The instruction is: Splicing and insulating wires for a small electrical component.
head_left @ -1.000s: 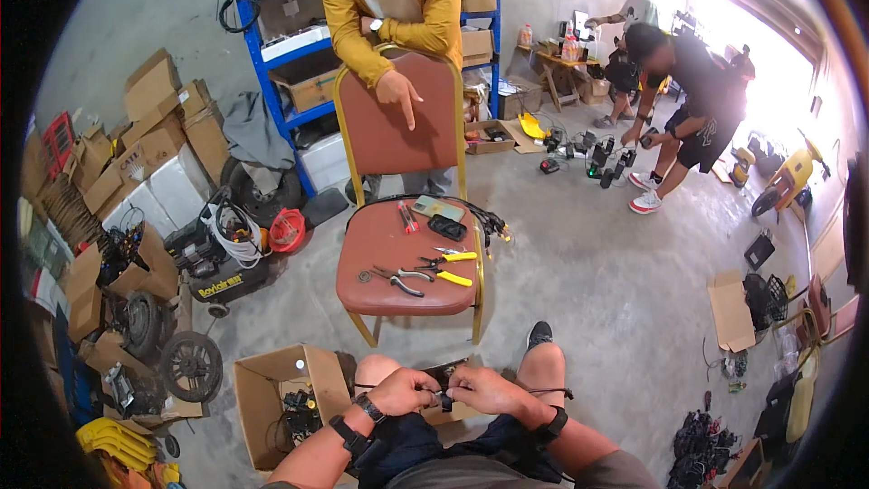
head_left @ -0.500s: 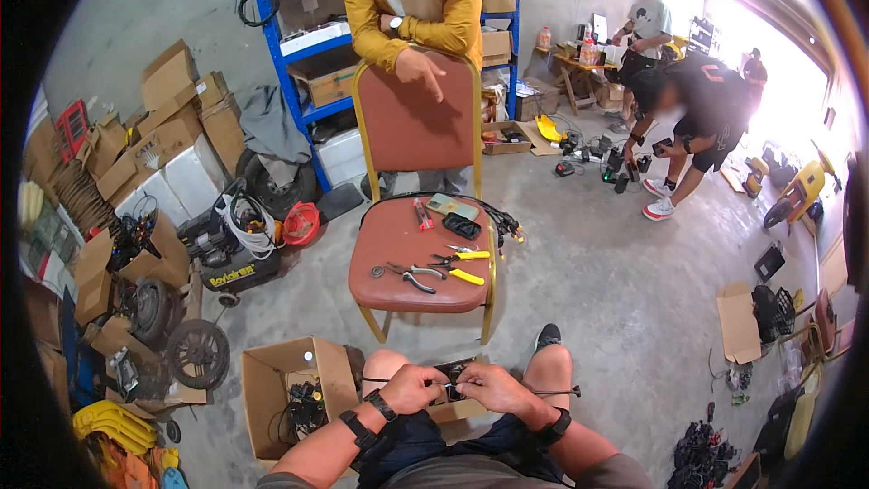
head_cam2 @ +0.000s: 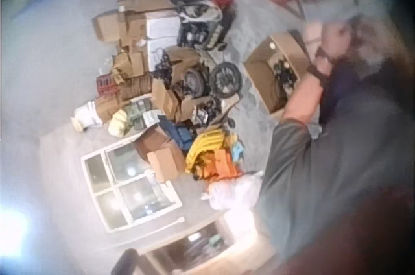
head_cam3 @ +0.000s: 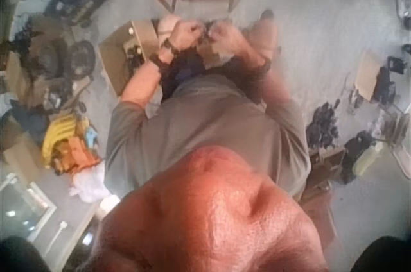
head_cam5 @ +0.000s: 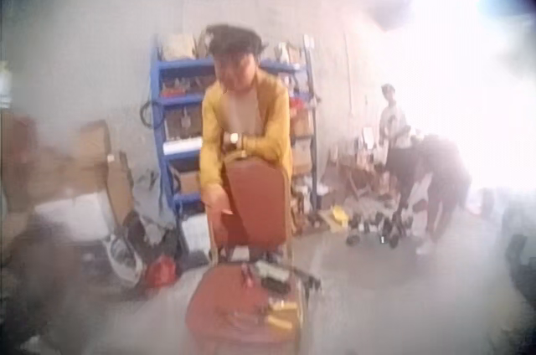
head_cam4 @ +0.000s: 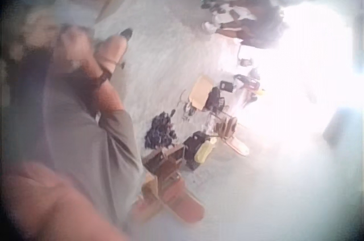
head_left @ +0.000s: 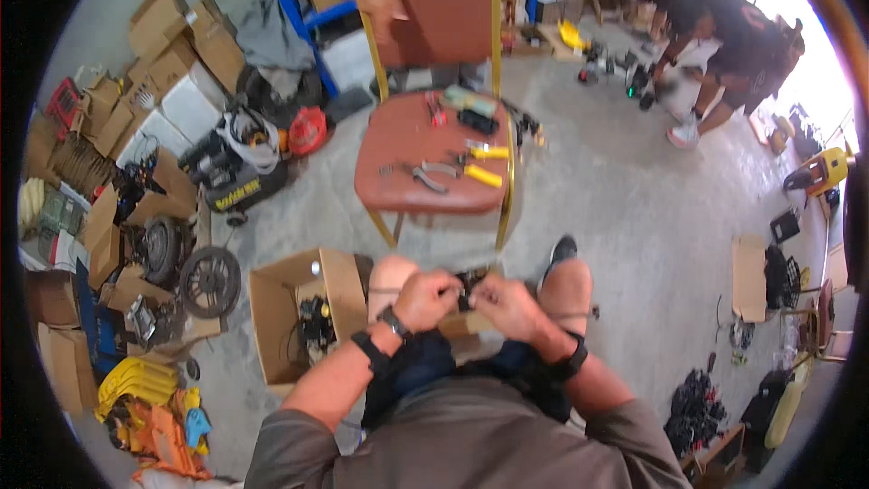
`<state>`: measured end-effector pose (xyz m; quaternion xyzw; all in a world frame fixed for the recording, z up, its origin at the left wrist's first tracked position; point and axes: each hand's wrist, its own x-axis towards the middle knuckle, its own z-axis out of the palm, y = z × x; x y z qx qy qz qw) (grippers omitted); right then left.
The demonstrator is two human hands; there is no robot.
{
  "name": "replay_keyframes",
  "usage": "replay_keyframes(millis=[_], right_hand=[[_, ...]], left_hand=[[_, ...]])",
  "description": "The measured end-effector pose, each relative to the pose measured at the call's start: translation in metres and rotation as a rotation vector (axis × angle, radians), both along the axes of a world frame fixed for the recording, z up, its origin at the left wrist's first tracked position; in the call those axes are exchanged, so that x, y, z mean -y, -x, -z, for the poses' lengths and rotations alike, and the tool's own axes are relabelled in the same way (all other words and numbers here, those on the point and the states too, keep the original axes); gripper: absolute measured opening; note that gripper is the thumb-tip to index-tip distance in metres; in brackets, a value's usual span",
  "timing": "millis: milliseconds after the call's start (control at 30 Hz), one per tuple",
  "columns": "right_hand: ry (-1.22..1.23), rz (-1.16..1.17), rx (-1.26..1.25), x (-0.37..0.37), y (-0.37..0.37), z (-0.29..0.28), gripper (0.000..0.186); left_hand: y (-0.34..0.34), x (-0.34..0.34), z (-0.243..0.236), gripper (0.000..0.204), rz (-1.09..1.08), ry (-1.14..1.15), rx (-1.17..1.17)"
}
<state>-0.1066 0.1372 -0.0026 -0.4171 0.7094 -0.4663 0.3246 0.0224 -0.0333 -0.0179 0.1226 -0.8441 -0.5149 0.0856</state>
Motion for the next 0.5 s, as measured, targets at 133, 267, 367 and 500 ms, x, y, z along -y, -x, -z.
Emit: replay_keyframes(millis=[133,267,367,500], right_hand=[[-0.065,-0.049,0.138,0.0,0.014,-0.003,0.02],[0.054,0.004,0.081,0.009,0.03,0.02,0.023],[-0.109,-0.058,0.173,0.019,0.03,0.0,0.026],[-0.113,-0.144,0.045,0.028,0.034,0.005,0.027]], left_hand=[[0.002,0.008,-0.014,0.016,0.004,-0.048,0.108],[0.002,0.006,-0.038,0.02,0.044,-0.038,0.159],[-0.004,0.006,-0.037,0.02,0.026,-0.038,0.156],[-0.009,0.002,-0.029,0.018,-0.005,-0.087,0.119]])
